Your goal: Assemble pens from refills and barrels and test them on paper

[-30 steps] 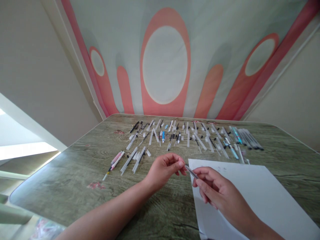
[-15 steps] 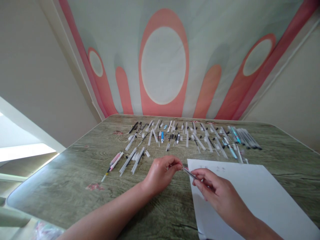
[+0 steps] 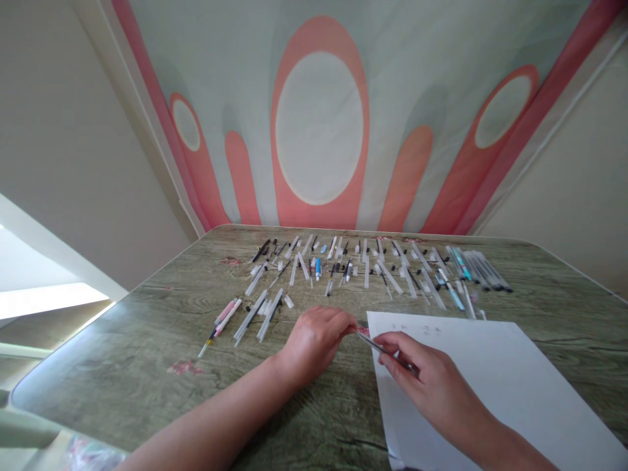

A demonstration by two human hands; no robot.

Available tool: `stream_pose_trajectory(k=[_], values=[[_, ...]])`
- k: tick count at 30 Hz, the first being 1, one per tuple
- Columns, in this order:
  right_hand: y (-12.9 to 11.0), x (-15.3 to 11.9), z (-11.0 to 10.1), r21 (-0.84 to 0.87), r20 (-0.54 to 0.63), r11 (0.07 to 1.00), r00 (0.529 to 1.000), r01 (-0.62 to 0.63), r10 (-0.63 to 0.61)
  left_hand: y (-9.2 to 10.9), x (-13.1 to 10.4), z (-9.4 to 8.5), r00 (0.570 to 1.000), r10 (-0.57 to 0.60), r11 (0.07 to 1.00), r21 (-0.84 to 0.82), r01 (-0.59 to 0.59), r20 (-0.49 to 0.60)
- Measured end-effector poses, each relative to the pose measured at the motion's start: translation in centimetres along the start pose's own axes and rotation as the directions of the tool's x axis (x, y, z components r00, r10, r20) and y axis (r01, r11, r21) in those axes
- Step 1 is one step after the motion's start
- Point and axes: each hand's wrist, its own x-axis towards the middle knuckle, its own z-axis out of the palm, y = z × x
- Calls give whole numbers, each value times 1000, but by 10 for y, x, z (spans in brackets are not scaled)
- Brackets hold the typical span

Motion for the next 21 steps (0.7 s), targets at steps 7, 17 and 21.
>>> stream_pose_trajectory(k=[7, 17, 21], values=[[1, 1, 2, -92, -13, 995, 999, 40, -41, -1, 0, -2, 998, 59, 997, 46, -60, 24], [1, -1, 2, -153, -123, 978, 979, 144, -163, 4, 2, 4, 975, -220, 931, -303, 206, -14], [1, 1, 1, -156, -143, 971, 969, 180, -203, 6, 3, 4, 966, -258, 904, -357, 233, -22]])
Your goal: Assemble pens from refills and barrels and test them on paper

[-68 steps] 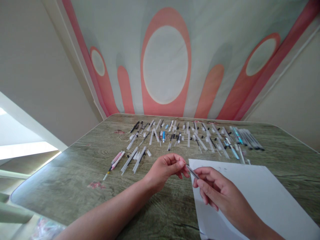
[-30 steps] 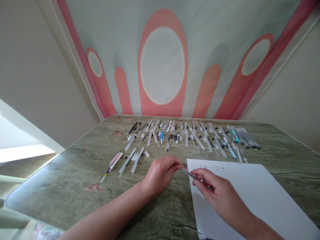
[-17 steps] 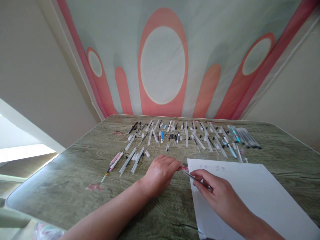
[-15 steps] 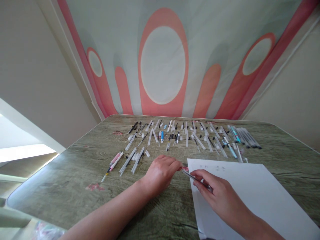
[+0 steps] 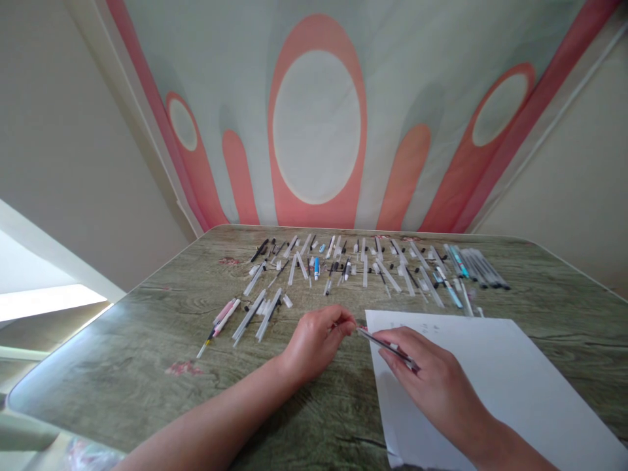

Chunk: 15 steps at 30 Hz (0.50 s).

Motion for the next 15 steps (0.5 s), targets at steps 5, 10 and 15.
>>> stream_pose_trajectory(k=[5, 10, 15], values=[[0, 1, 0, -8, -35, 1000, 999, -4, 4, 2, 0, 2, 999, -17, 999, -43, 16, -33], [-4, 1, -2, 124, 5, 987, 995, -101, 101, 3, 0, 1, 999, -43, 997, -72, 41, -30], [-6, 1, -2, 348, 210, 866, 930, -360, 302, 3, 2, 3, 992, -127, 961, -249, 122, -2]])
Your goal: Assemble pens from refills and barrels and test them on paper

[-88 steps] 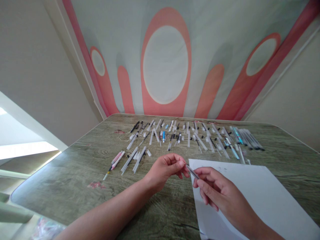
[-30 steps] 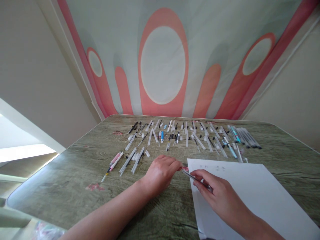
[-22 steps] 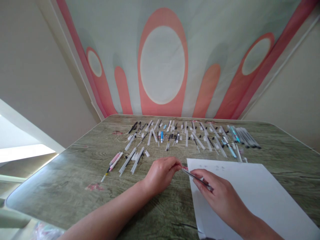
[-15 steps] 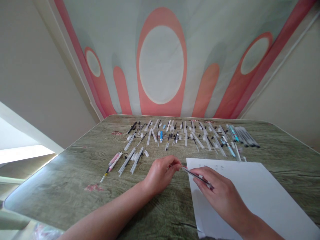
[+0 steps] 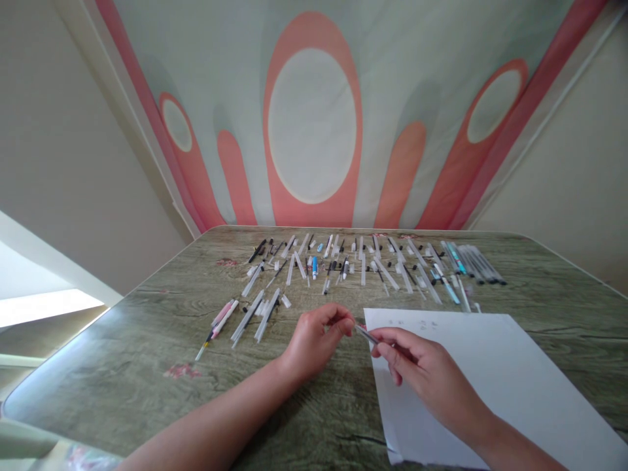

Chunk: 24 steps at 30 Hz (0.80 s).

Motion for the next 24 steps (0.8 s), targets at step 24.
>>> stream_pose_trajectory(k=[24], values=[[7, 1, 3, -52, -77, 997, 996, -52, 48, -9, 4, 8, 984, -145, 780, -599, 181, 108]])
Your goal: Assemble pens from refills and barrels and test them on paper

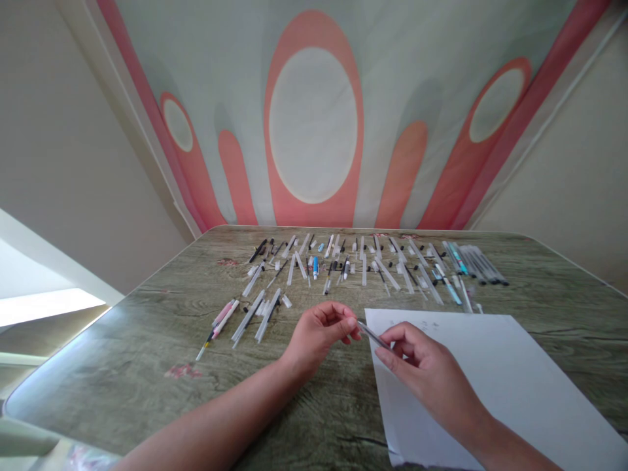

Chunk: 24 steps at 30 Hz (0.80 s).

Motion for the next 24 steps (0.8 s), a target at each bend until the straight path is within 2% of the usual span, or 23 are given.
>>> stream_pose_trajectory(k=[5, 11, 17, 20, 24], values=[[0, 0, 1, 34, 13, 999, 1000, -5, 4, -1, -1, 0, 1000, 19, 1000, 4, -19, 13], [-1, -1, 0, 200, 141, 972, 985, -122, 94, -2, -1, -1, 999, 15, 1000, 7, -16, 32], [-5, -1, 0, 270, 234, 946, 965, -182, 119, 1, -1, -3, 998, 1, 1000, -4, -1, 55], [-5, -1, -1, 240, 196, 957, 974, -162, 116, 5, 0, -5, 999, -18, 1000, -7, 18, 46], [-6, -3, -3, 146, 102, 986, 993, -78, 64, 10, 1, -8, 999, -48, 999, 5, 48, 16]])
